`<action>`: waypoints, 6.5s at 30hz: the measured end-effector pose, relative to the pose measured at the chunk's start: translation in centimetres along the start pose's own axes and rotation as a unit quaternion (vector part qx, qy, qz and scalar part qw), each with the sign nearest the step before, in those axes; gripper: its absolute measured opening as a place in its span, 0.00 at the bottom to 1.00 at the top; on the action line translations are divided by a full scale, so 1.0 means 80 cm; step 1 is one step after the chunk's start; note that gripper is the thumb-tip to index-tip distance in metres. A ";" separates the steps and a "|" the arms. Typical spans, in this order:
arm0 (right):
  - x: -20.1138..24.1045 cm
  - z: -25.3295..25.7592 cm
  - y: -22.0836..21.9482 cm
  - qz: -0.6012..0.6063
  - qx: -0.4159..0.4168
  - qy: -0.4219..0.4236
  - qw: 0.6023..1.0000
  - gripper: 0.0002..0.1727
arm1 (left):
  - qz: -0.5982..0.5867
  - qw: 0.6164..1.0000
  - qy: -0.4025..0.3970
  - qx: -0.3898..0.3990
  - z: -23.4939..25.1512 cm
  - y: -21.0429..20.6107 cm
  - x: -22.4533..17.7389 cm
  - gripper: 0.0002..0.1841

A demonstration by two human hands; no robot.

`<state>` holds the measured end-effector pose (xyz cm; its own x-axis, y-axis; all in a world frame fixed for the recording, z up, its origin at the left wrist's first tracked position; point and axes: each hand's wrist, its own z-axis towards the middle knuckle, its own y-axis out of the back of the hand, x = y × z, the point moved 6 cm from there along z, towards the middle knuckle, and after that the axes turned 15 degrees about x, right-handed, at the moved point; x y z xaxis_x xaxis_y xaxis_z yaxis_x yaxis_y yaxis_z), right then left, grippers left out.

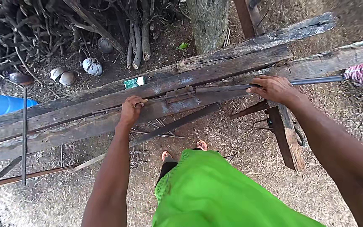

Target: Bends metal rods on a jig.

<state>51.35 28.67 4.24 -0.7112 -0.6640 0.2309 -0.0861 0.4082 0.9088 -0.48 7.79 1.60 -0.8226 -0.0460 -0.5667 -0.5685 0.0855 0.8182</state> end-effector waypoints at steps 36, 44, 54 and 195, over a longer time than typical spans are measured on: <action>-0.023 -0.071 -0.057 0.118 0.014 -0.093 0.989 0.25 | -0.010 0.996 -0.080 -0.025 0.040 -0.004 0.005 0.11; -0.021 -0.066 -0.051 0.108 0.007 -0.087 0.990 0.24 | -0.002 0.998 -0.068 -0.015 0.042 -0.006 0.008 0.12; 0.004 -0.035 -0.050 0.102 0.005 -0.056 0.993 0.24 | 0.011 0.997 -0.079 -0.009 0.043 -0.003 0.003 0.12; 0.505 -0.346 -0.322 0.449 -0.212 -0.437 0.750 0.32 | 0.109 0.990 -0.086 -0.035 0.019 0.019 -0.029 0.14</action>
<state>44.18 -25.99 -0.20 -0.5504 0.4986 0.6696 0.8000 0.0855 0.5939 0.56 9.58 4.01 -0.9152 0.1366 -0.3790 -0.3820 0.0048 0.9241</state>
